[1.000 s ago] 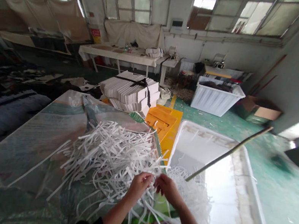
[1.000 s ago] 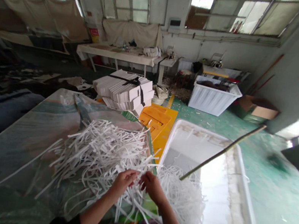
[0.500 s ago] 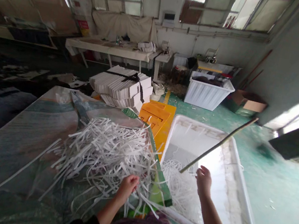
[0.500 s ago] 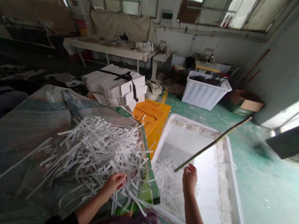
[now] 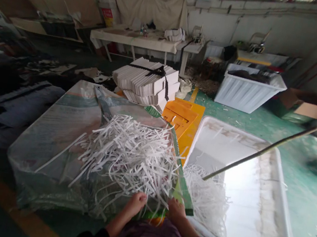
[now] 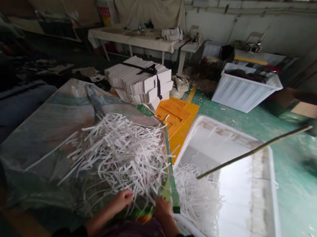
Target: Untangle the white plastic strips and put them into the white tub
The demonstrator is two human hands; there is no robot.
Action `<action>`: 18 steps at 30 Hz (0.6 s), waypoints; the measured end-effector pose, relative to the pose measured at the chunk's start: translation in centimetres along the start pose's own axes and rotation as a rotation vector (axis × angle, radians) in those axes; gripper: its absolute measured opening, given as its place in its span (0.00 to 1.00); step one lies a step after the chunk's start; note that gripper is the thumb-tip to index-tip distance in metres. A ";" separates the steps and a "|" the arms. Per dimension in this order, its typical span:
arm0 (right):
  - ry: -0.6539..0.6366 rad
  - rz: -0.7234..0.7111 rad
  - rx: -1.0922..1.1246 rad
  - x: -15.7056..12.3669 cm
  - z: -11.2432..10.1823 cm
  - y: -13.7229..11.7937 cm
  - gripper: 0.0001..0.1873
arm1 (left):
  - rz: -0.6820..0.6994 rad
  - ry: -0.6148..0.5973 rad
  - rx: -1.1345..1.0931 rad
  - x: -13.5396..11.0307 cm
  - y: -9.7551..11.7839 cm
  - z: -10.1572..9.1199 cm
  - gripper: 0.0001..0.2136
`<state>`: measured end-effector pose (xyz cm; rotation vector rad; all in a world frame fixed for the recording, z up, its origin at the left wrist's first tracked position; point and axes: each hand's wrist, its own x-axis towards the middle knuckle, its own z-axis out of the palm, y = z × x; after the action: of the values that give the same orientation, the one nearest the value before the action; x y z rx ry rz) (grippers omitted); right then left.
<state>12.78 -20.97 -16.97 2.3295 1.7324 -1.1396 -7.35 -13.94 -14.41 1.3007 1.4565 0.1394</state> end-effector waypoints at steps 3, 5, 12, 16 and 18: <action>-0.016 0.033 0.099 0.6 -0.7 0.6 0.12 | -0.007 0.008 -0.014 -0.3 0.1 0.3 0.09; -0.048 0.038 0.189 1.0 -2.2 0.5 0.12 | -0.019 -0.026 -0.041 -0.6 1.0 0.7 0.11; 0.072 -0.113 1.136 -2.2 -10.0 -2.3 0.20 | 0.027 -0.297 -0.379 -2.4 7.2 2.3 0.23; 0.059 -0.051 1.146 -4.2 -10.3 -4.3 0.22 | 0.081 -0.354 -0.699 -3.0 10.3 2.3 0.23; 0.065 -0.078 1.089 -4.6 -9.4 -4.7 0.23 | 0.124 -0.302 -0.785 -2.9 11.4 2.2 0.21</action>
<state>13.30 -18.93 -5.69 2.7679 1.3653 -2.5156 0.68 -12.88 -5.56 0.7184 0.9095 0.5174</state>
